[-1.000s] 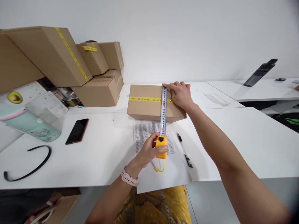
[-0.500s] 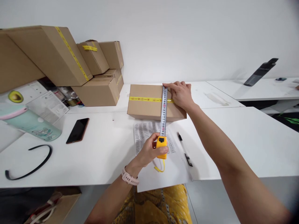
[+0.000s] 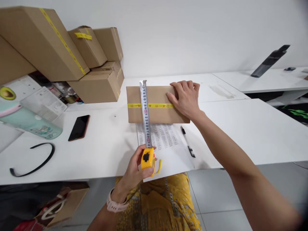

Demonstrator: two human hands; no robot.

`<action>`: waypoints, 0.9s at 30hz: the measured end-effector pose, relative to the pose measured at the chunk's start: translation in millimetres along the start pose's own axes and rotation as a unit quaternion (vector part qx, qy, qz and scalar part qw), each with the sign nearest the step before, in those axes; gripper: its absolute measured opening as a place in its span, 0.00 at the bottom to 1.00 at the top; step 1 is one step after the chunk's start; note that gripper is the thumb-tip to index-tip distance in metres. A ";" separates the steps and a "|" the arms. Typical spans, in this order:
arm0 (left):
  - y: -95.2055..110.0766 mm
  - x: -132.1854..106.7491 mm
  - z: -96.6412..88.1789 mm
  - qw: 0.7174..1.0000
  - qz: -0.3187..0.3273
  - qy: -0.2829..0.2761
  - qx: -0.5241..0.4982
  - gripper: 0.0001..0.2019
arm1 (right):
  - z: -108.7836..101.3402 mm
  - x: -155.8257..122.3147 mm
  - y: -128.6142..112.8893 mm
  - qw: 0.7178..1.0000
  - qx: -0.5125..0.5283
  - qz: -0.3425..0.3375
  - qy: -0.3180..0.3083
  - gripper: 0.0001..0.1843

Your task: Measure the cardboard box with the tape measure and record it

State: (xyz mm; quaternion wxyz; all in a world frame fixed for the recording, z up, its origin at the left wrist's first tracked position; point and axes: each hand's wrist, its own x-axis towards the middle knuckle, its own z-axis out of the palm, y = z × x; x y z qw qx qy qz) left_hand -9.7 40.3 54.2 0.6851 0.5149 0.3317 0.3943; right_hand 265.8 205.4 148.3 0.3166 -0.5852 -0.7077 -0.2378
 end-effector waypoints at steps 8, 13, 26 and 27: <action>-25.2 -29.8 -17.7 0.999 -0.037 -0.013 0.011 0.35 | 8.6 -99.2 -17.8 0.997 0.012 -0.070 0.025 0.23; -18.4 -26.4 -19.5 0.998 -0.056 -0.028 0.023 0.34 | 6.9 -102.4 -0.9 0.997 0.032 -0.049 -0.042 0.25; 22.5 -47.0 13.2 0.962 -0.101 -0.130 0.217 0.34 | -77.7 -129.6 -30.2 0.817 0.458 0.335 0.100 0.25; 24.4 -47.9 18.1 0.951 -0.102 -0.145 0.254 0.34 | -88.0 -131.1 -28.6 0.779 0.508 0.359 0.081 0.28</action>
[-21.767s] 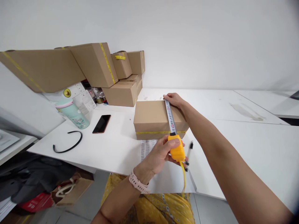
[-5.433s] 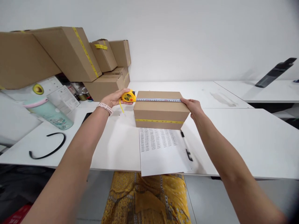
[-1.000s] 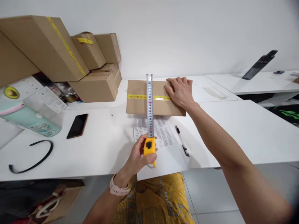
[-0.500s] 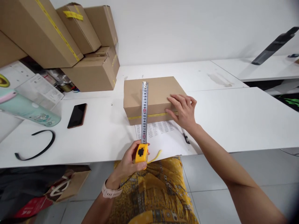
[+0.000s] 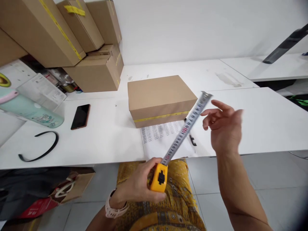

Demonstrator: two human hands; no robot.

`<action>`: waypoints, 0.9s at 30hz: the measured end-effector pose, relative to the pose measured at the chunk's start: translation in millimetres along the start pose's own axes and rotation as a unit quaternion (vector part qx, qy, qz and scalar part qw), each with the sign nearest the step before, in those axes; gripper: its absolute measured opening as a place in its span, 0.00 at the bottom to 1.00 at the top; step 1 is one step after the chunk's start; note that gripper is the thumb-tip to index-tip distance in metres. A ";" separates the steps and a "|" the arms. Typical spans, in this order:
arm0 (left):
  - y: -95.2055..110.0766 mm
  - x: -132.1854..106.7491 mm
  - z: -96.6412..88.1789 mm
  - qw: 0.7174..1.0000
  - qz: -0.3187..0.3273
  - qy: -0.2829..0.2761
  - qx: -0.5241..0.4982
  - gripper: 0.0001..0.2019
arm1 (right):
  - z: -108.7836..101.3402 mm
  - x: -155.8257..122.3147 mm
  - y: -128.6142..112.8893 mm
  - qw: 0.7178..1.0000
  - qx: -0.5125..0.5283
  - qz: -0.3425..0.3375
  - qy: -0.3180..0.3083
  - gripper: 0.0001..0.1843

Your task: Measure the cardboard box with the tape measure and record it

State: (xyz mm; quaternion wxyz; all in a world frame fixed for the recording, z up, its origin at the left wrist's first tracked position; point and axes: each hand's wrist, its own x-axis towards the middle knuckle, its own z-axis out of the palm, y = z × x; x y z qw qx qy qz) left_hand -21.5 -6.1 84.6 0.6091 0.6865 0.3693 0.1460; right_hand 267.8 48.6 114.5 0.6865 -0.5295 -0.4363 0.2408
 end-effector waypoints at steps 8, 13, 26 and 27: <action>-3.8 1.2 12.3 0.995 -0.014 -0.051 0.087 0.36 | -33.5 -20.7 -19.7 0.999 0.020 0.023 -0.018 0.13; -10.4 -4.0 13.2 0.992 -0.037 -0.053 0.110 0.37 | -35.6 -35.6 1.0 1.000 -0.022 0.011 0.015 0.12; -16.4 2.5 15.9 0.989 -0.006 0.145 -0.007 0.55 | 14.4 -105.8 28.6 0.978 -0.065 0.009 -0.200 0.09; -15.5 4.1 15.3 0.989 0.005 0.149 0.005 0.55 | 19.3 -110.5 28.0 0.971 -0.080 -0.008 -0.227 0.09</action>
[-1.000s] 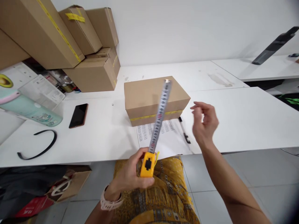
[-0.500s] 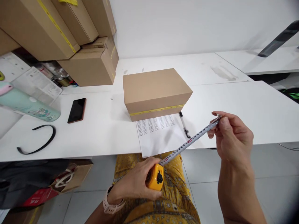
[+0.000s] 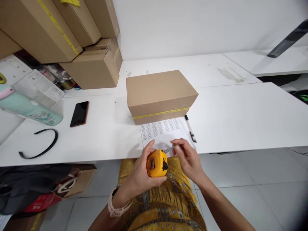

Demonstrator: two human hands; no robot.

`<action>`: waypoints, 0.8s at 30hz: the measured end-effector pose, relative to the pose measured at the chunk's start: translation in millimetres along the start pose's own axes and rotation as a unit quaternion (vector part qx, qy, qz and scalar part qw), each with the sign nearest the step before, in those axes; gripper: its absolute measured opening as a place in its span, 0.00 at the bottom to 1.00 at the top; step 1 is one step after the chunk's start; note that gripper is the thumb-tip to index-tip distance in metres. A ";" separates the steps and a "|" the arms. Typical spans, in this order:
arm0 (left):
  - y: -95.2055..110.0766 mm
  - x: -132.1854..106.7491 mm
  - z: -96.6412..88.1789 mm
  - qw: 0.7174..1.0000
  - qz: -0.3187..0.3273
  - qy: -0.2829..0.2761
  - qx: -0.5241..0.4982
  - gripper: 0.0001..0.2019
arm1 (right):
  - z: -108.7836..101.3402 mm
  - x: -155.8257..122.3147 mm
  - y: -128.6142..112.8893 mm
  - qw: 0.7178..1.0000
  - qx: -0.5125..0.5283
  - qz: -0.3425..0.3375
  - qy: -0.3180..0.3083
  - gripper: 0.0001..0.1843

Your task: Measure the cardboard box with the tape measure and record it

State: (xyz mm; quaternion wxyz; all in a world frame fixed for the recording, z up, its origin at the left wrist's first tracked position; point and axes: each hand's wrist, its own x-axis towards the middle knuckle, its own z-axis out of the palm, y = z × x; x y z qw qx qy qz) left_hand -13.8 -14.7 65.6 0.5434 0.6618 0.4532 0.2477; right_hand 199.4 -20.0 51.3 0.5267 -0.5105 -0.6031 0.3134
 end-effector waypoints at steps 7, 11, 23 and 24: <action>26.8 16.2 -34.9 0.970 0.182 0.135 0.093 0.46 | -23.8 27.5 24.9 0.984 -0.131 0.028 0.121 0.12; 75.4 64.1 -82.1 0.861 0.371 0.273 0.214 0.41 | -49.9 54.4 57.6 0.922 -0.316 0.148 0.168 0.20; 102.6 204.2 -121.2 0.870 0.281 0.159 0.374 0.26 | -51.7 64.1 72.6 0.840 -0.509 0.168 0.081 0.22; 102.6 197.6 -117.7 0.860 0.303 0.190 0.365 0.25 | -53.3 65.2 73.0 0.836 -0.516 0.170 0.073 0.22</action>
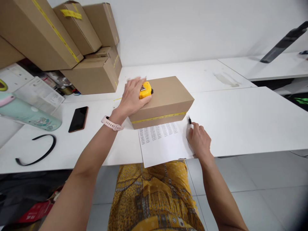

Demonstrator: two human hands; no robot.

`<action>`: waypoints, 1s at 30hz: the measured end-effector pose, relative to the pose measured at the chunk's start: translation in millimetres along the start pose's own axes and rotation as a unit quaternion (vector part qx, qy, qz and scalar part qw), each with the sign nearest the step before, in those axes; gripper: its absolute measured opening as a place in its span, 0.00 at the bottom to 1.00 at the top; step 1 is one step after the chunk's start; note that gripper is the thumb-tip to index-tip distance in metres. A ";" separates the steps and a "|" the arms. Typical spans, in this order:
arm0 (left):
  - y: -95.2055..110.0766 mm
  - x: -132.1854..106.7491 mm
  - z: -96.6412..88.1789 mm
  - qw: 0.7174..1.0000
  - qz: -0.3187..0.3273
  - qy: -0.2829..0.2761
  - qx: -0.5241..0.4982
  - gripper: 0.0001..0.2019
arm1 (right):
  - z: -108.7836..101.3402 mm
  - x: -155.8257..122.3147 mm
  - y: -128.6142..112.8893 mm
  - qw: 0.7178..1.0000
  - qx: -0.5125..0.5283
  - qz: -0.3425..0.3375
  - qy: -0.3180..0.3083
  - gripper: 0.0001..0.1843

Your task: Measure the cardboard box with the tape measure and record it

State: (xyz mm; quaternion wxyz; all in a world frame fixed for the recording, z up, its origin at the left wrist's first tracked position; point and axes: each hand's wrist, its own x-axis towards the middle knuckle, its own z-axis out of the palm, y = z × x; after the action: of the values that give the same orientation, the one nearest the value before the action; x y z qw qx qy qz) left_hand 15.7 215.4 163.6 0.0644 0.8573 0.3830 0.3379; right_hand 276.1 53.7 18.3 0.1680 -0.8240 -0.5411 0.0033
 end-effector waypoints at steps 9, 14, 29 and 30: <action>74.1 -185.2 31.0 0.999 0.024 -0.018 0.021 0.20 | -8.5 -5.7 44.7 0.839 0.536 0.086 0.044 0.18; 58.6 -244.7 60.7 0.977 0.013 -0.179 0.116 0.38 | -18.9 -20.6 41.1 0.673 0.733 0.098 0.030 0.17; 18.7 -193.3 67.4 0.945 0.037 -0.324 0.009 0.26 | 15.7 -25.8 26.7 0.963 0.223 -0.148 0.044 0.07; 18.2 -189.3 67.3 0.943 0.039 -0.331 0.002 0.25 | 15.7 -27.4 26.1 0.964 0.197 -0.171 0.051 0.05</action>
State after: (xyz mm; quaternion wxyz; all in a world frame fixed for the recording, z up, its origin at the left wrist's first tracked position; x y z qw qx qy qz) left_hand -21.4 80.1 18.7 0.1725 0.9351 0.3074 0.0366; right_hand 285.1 24.2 -8.7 0.3526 -0.6691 -0.6531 0.0388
